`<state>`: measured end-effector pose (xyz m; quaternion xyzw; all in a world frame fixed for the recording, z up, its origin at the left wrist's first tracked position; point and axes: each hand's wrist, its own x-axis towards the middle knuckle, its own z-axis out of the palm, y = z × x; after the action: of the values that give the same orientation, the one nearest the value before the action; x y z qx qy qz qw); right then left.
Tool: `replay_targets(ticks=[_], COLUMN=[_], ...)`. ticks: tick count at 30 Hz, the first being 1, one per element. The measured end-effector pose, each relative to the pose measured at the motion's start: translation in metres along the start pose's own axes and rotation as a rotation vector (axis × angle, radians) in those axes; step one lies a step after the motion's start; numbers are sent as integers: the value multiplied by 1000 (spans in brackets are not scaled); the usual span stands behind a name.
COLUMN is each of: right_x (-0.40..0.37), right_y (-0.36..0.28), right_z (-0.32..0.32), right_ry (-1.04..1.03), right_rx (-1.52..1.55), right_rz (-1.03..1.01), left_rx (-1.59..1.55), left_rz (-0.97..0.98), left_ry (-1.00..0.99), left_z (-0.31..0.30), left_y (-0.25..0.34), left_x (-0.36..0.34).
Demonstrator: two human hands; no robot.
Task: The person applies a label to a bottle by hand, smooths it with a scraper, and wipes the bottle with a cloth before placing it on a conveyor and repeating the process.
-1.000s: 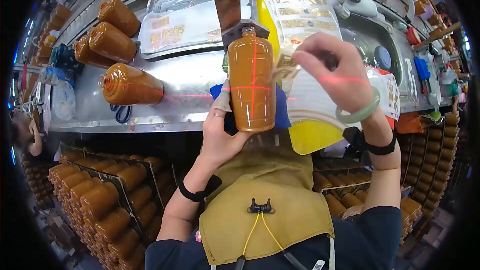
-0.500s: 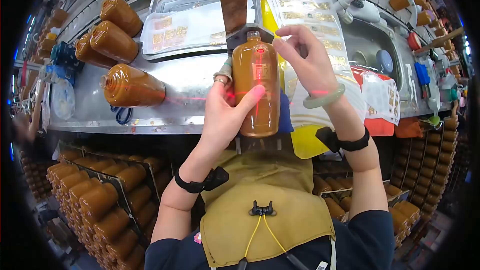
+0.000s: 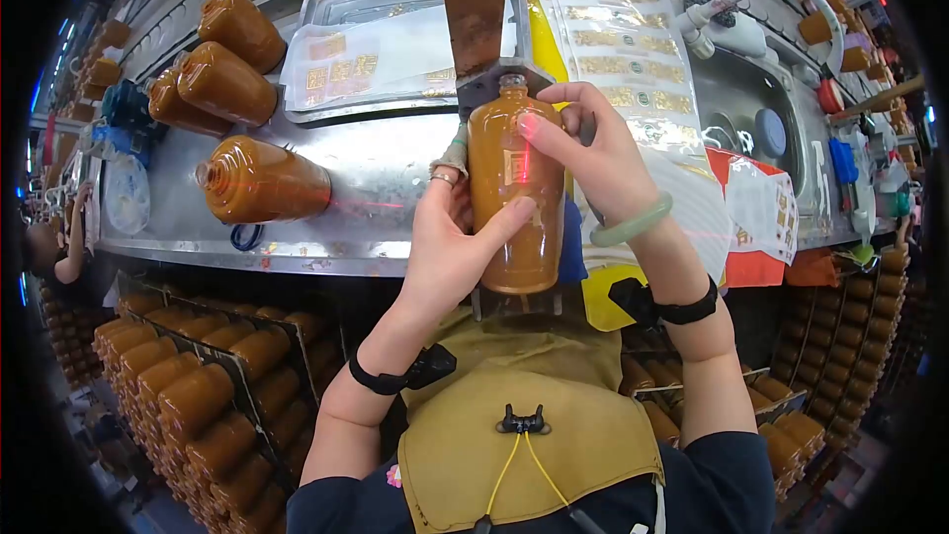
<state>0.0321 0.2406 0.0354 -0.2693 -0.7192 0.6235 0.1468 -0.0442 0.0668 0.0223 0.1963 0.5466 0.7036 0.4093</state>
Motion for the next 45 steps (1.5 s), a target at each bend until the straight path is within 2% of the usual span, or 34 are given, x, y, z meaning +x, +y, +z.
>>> replay_targets(ticks=[6,8,13,22,24,26,31,45], right_x=[-16,-26,-36,-36,-35,-34,-35,-35], right_y=[2,3,8,1,0,0,-1,3], right_z=[-6,-6,3,6,-1,-2,5,4], right_ry=[-10,-14,-47,-48,-54,-60,-47,-44], right_rx=[320,295,251,319,348,376,321,284], right_rz=[139,145,63,80,144,207,135,138], left_rx=[-44,-161,-97,-71,-225,-210,-107,-104], left_rz=[32,13,29,-8,-6,-2,20,19], left_ry=[36,59,67,87,74,70,52,45], left_z=[-1,-2,-3,-4,-4,-6,-6,-7], left_y=[5,3,-1,1,1,-2,-2,0], left_x=[5,12,16,16,17,17,15,15])
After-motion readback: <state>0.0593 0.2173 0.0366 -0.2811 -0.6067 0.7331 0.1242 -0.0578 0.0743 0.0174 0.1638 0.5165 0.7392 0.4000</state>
